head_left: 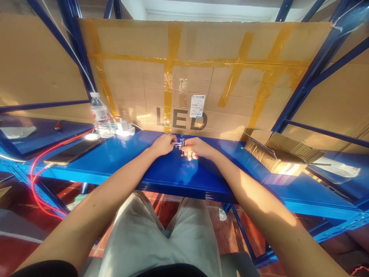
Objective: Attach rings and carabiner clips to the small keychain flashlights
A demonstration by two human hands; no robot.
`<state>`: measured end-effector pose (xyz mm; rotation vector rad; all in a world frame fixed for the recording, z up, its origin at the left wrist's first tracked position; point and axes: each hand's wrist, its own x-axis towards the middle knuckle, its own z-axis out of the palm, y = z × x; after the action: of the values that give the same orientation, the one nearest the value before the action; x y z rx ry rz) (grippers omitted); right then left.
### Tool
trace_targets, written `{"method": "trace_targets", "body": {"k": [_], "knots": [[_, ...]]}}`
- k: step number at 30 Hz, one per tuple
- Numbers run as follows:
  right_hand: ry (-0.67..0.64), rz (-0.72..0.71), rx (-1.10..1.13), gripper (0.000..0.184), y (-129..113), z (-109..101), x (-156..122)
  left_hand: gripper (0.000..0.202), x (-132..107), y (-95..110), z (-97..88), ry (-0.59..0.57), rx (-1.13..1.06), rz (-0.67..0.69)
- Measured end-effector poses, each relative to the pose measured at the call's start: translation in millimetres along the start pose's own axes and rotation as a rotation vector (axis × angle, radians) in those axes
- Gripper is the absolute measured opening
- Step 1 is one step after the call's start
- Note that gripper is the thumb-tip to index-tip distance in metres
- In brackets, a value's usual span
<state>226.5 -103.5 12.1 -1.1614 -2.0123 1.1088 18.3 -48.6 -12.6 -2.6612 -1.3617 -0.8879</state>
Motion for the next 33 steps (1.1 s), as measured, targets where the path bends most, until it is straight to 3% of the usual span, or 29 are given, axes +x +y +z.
{"method": "trace_targets", "body": {"k": [3, 7, 11, 16, 33], "knots": [[-0.072, 0.042, -0.077, 0.019, -3.1, 2.5, -2.9, 0.03, -0.6, -1.4, 2.6, -0.054, 0.033, 0.005], [-0.046, 0.006, -0.095, 0.009, -3.4, 2.6, -3.5, 0.032, -1.3, -1.3, 3.6, -0.105, -0.005, 0.044], [-0.022, -0.031, -0.141, 0.019, 6.0, 0.6, 0.3, 0.023, -1.4, -1.3, 2.7, -0.119, -0.044, 0.043], [-0.04, -0.126, -0.185, 0.018, 15.8, 2.4, 2.9, 0.013, -0.6, -3.2, 2.6, -0.127, -0.044, 0.002], [-0.056, -0.098, -0.242, 0.011, 5.8, 3.0, -3.3, 0.019, 3.6, -10.1, 2.6, -0.245, -0.136, 0.006]]}}
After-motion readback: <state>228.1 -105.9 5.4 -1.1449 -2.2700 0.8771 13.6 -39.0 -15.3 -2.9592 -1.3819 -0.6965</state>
